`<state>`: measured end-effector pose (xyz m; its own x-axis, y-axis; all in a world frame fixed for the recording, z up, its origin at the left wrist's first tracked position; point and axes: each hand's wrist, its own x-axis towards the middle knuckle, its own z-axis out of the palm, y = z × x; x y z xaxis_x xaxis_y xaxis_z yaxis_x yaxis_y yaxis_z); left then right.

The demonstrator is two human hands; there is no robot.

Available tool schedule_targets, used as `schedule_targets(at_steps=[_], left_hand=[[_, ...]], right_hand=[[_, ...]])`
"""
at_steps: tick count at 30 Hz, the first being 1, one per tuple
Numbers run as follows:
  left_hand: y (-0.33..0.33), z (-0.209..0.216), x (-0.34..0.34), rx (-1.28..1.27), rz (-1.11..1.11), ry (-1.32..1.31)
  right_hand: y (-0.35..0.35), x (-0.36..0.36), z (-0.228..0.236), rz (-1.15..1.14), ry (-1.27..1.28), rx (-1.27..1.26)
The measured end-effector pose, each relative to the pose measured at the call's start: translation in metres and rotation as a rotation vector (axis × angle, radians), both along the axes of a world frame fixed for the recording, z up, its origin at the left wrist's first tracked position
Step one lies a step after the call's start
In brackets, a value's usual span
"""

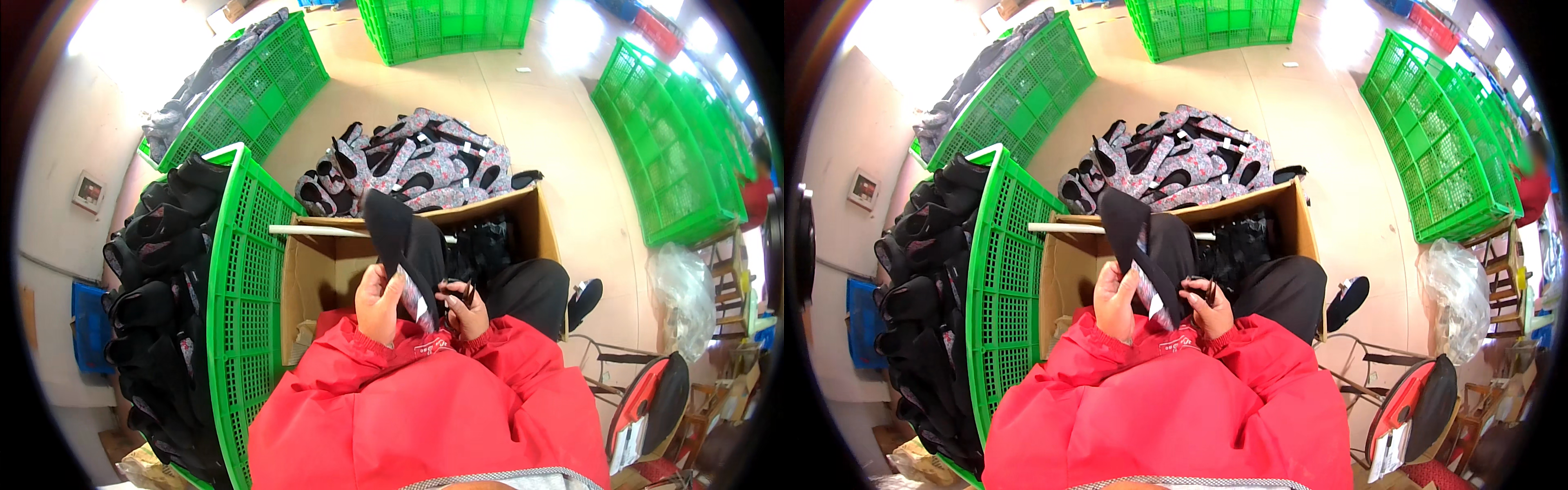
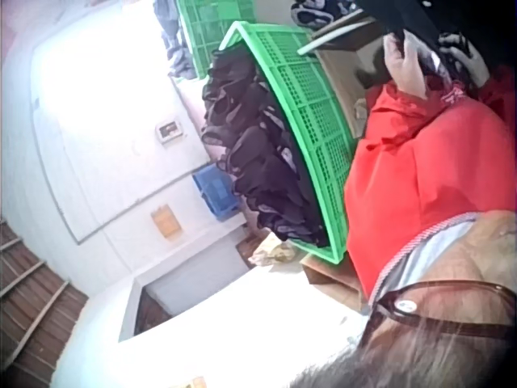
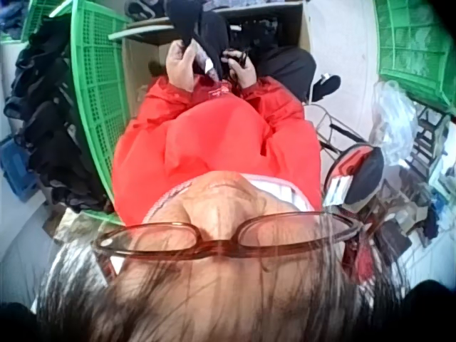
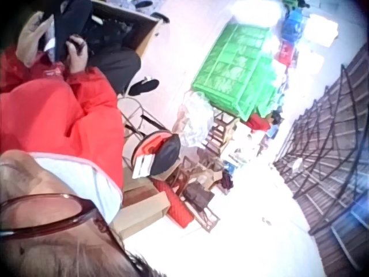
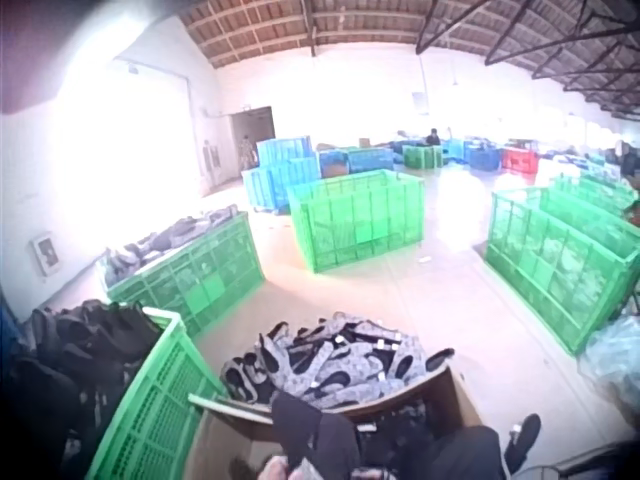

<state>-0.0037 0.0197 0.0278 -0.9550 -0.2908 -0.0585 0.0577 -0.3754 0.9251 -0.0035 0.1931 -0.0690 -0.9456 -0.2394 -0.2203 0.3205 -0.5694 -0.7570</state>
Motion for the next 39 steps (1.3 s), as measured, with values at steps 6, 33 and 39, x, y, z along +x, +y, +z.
schedule_targets(at_steps=[6,33,39], left_hand=[[0.01,-0.014,-0.012,0.078,0.02,0.058],[0.101,-0.034,-0.015,0.231,-0.246,-0.439],[0.052,-0.011,0.006,0.369,-0.27,-0.576]], right_hand=[[0.007,0.005,0.004,0.023,0.188,-0.048],[0.065,0.006,0.078,-0.276,0.267,0.675],[0.029,0.015,0.085,-0.206,0.398,0.807]])
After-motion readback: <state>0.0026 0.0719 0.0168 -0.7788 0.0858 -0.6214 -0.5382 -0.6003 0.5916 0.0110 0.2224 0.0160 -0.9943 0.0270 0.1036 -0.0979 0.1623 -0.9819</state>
